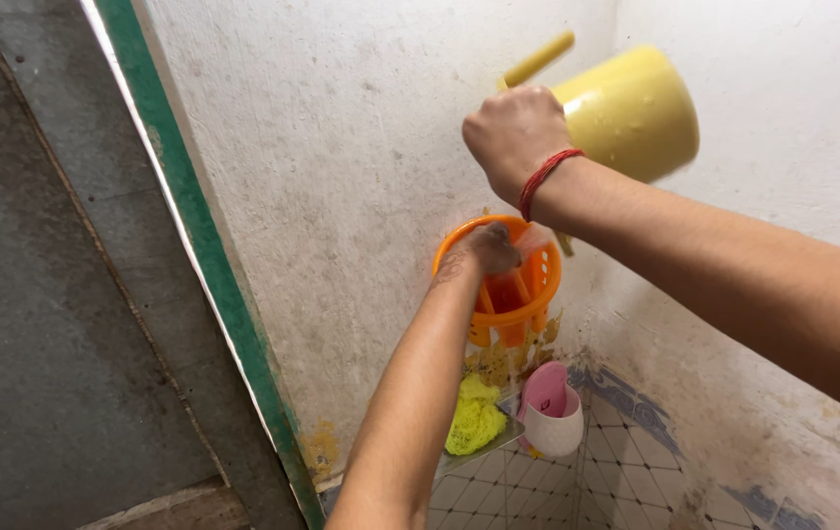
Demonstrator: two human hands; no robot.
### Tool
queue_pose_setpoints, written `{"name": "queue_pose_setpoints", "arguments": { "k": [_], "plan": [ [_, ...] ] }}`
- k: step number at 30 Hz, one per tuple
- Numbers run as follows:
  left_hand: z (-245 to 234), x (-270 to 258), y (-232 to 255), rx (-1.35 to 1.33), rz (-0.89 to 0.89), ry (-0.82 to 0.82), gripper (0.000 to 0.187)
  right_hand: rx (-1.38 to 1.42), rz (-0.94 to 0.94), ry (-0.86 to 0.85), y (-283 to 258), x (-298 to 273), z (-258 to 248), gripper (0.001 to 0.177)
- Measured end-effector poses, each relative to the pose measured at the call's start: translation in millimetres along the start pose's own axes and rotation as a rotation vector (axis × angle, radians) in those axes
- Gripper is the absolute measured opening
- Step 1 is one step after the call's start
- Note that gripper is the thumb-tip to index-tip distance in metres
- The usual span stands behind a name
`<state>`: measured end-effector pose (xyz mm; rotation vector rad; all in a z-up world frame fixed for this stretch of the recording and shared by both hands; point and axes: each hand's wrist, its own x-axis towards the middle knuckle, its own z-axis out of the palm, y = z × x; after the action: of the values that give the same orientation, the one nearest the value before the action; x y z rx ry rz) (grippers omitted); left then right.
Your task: The person scrubs a wall-mounted orange plastic basket and a metal soap dish with a yellow sponge, rinsing them with water from a yellow jug. They then wash a pink plastic cup on the tiled floor using the same sponge and water.
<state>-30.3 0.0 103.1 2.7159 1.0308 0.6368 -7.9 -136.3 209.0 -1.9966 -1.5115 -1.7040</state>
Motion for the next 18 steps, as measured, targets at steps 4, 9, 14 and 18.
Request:
{"name": "queue_pose_setpoints", "arguments": {
  "k": [4, 9, 14, 18],
  "plan": [
    [3.0, -9.2, 15.2, 0.066, -0.057, -0.152, 0.063, -0.109, -0.045, 0.182, 28.5, -12.0, 1.0, 0.005],
    [4.7, -33.4, 25.2, 0.262, 0.031, -0.062, 0.062, 0.003, 0.066, -0.058, 78.7, -34.1, -0.5, 0.01],
    [-17.5, -28.8, 29.2, 0.033, -0.073, -0.095, 0.053, 0.02, 0.088, -0.042, 105.4, -56.9, -1.5, 0.011],
    [-22.8, -21.0, 32.1, 0.051, -0.056, -0.087, 0.052, 0.024, 0.101, -0.054, 112.3, -65.6, -5.2, 0.016]
  ]
}}
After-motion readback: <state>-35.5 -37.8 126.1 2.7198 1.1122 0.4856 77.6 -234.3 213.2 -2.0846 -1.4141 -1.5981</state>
